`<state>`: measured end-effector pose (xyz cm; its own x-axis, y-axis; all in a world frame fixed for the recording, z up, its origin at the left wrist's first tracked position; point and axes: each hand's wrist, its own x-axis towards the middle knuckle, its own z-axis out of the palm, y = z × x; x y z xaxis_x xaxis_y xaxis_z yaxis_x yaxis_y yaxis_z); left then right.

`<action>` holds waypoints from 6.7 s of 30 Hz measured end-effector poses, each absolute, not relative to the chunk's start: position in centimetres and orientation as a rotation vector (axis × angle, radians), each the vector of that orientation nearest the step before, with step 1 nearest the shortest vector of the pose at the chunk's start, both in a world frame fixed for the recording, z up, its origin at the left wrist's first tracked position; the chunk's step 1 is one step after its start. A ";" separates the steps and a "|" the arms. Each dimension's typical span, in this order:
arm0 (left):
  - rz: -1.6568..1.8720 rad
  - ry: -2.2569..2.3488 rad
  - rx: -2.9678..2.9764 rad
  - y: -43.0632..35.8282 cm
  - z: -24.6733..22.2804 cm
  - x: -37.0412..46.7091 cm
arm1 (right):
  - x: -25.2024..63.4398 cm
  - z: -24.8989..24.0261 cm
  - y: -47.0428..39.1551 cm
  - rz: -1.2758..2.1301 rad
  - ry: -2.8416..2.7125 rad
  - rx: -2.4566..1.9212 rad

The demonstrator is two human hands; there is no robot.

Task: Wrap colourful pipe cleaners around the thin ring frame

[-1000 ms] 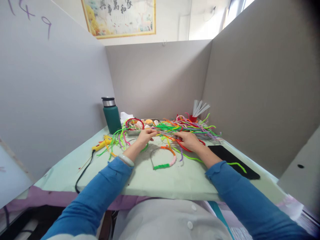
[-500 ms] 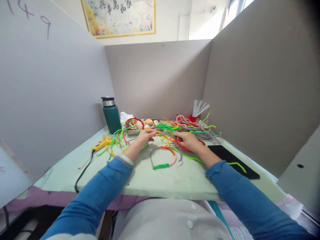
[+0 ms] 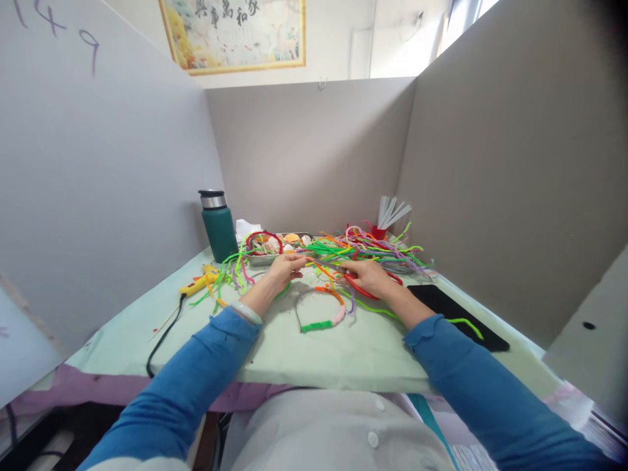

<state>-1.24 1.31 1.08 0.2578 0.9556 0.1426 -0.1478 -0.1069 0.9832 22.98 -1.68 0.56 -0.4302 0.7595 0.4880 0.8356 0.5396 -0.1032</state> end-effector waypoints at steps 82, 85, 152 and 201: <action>1.200 0.828 1.253 0.9 1.5 -0.7 | 22.3 0.7 -2.4 -0.334 -2.265 -1.491; 1.180 0.825 1.245 1.0 1.4 -0.6 | 22.3 0.7 -2.4 -0.335 -2.257 -1.492; 1.084 0.778 1.253 1.3 0.9 -1.2 | 21.5 1.1 -2.9 -0.494 -2.308 -1.582; 0.952 0.833 1.731 -0.1 1.2 -0.4 | 19.8 -0.7 -1.7 0.181 -1.954 -1.116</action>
